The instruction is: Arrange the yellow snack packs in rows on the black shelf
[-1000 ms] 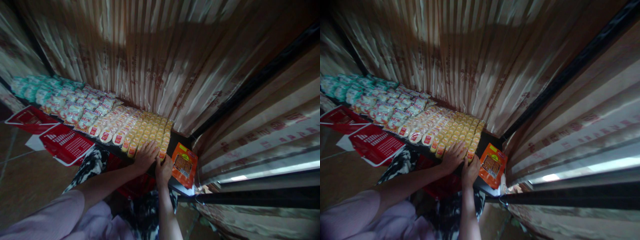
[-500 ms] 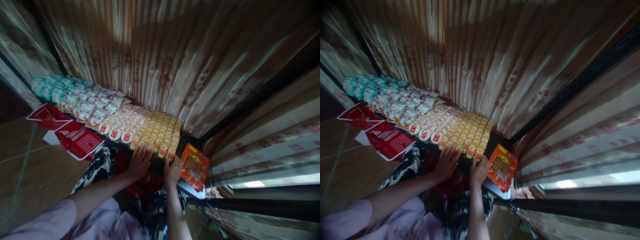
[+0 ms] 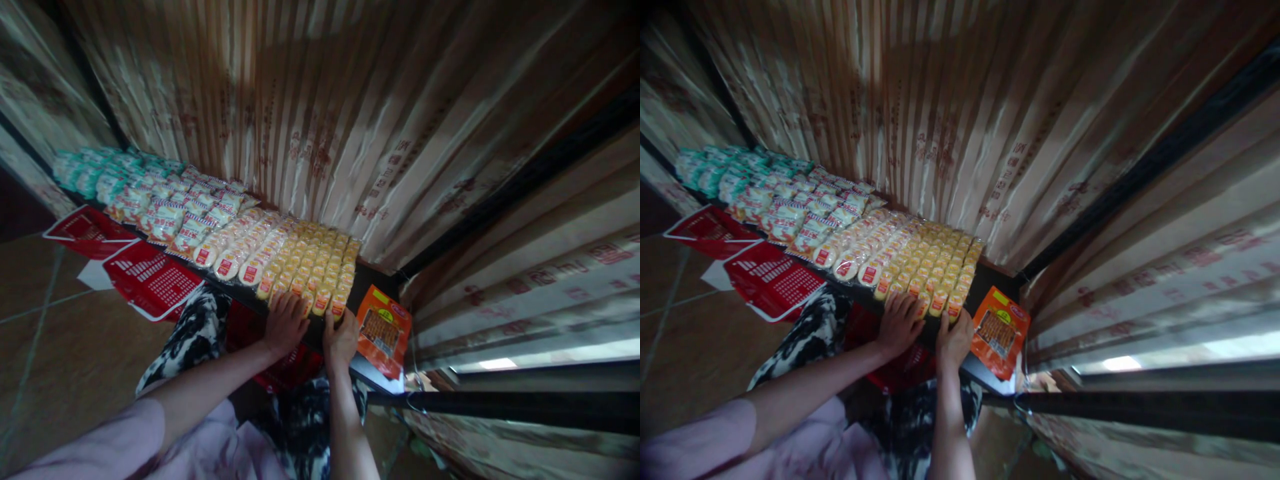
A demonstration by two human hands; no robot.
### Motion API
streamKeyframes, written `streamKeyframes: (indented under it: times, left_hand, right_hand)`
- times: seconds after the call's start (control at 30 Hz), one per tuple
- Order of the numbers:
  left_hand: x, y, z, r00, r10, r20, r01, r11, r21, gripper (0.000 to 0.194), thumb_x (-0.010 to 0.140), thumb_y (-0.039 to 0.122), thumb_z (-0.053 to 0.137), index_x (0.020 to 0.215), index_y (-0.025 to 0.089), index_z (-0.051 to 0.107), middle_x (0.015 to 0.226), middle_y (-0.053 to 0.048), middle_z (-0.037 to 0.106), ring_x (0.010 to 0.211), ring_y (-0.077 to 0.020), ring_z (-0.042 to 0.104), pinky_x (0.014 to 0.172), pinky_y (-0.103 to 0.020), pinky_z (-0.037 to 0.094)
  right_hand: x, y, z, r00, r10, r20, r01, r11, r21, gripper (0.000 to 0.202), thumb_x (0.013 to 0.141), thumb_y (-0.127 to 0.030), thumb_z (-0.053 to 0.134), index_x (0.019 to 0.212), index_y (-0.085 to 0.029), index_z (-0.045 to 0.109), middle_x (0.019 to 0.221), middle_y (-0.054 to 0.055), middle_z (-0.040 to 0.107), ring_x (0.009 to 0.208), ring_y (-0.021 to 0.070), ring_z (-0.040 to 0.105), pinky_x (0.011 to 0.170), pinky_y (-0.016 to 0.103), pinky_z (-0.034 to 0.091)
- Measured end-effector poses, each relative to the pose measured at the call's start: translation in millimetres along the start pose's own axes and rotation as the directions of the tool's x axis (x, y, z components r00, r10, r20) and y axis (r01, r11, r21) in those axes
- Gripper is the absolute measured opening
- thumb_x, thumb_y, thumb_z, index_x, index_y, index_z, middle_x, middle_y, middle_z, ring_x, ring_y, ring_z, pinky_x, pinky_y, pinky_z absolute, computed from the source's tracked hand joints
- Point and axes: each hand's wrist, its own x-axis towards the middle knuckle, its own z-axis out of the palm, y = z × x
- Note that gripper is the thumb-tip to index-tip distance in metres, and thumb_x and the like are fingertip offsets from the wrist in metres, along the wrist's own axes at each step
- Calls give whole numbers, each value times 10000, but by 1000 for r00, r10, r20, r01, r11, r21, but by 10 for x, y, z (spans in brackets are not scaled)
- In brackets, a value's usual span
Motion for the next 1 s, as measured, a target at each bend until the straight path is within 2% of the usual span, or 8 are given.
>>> streamKeyframes:
  times: [0.13, 0.3, 0.4, 0.5, 0.6, 0.77, 1.0]
  left_hand:
    - [73, 60, 14, 999, -49, -21, 50, 998, 40, 492, 828, 330, 587, 1272, 136, 500, 1149, -114, 609, 1147, -282, 512, 1086, -497, 343]
    - [172, 93, -40, 998, -57, 24, 55, 995, 83, 568, 820, 417, 594, 1290, 118, 482, 1081, -106, 625, 1057, -287, 549, 1086, -515, 334]
    - [195, 92, -59, 998, -57, 12, 56, 996, 74, 521, 807, 355, 604, 1266, 129, 506, 1022, -89, 638, 1024, -276, 559, 1091, -503, 330]
    - [190, 83, -37, 996, -64, -63, 66, 997, 37, 462, 807, 327, 599, 1229, 151, 534, 970, -73, 649, 1001, -262, 569, 1096, -489, 331]
    - [193, 72, 14, 988, -76, -137, 77, 997, 1, 437, 841, 352, 568, 1237, 171, 524, 1006, -69, 657, 1017, -254, 572, 1100, -499, 321]
    - [254, 84, 84, 982, -119, -148, 118, 993, -20, 420, 857, 363, 559, 1226, 166, 520, 1028, -80, 665, 1023, -253, 585, 1113, -507, 301]
    - [296, 97, 85, 970, -161, -181, 152, 986, -64, 390, 846, 353, 572, 1187, 168, 529, 1036, -86, 662, 1027, -256, 589, 1096, -524, 320]
  right_hand:
    - [1, -10, -7, 1000, 13, 17, -13, 1000, -16, 511, 895, -495, 373, 1115, -78, 569, 1050, 196, 614, 1015, 300, 536, 888, 427, 417]
    - [12, -21, -21, 999, 33, 26, -32, 999, -15, 508, 892, -494, 373, 1114, -82, 569, 1034, 186, 611, 1001, 288, 544, 886, 420, 414]
    - [15, -27, -26, 999, 37, 32, -37, 999, -10, 506, 887, -495, 371, 1111, -85, 566, 1029, 182, 611, 985, 287, 542, 867, 413, 417]
    - [16, -28, -27, 999, 35, 25, -35, 999, -4, 492, 885, -491, 370, 1105, -97, 565, 1026, 174, 611, 974, 288, 540, 857, 412, 415]
    - [19, -31, -31, 999, 28, 24, -28, 1000, -3, 480, 887, -482, 369, 1106, -103, 566, 1017, 170, 613, 966, 286, 545, 843, 410, 419]
    - [21, -40, -34, 1000, 27, 14, -27, 1000, -2, 481, 888, -490, 366, 1095, -105, 567, 1012, 167, 614, 965, 286, 551, 831, 405, 425]
    - [8, -24, -3, 1000, 18, -16, -18, 1000, -4, 474, 896, -486, 369, 1097, -105, 567, 1027, 184, 625, 992, 288, 558, 854, 424, 433]
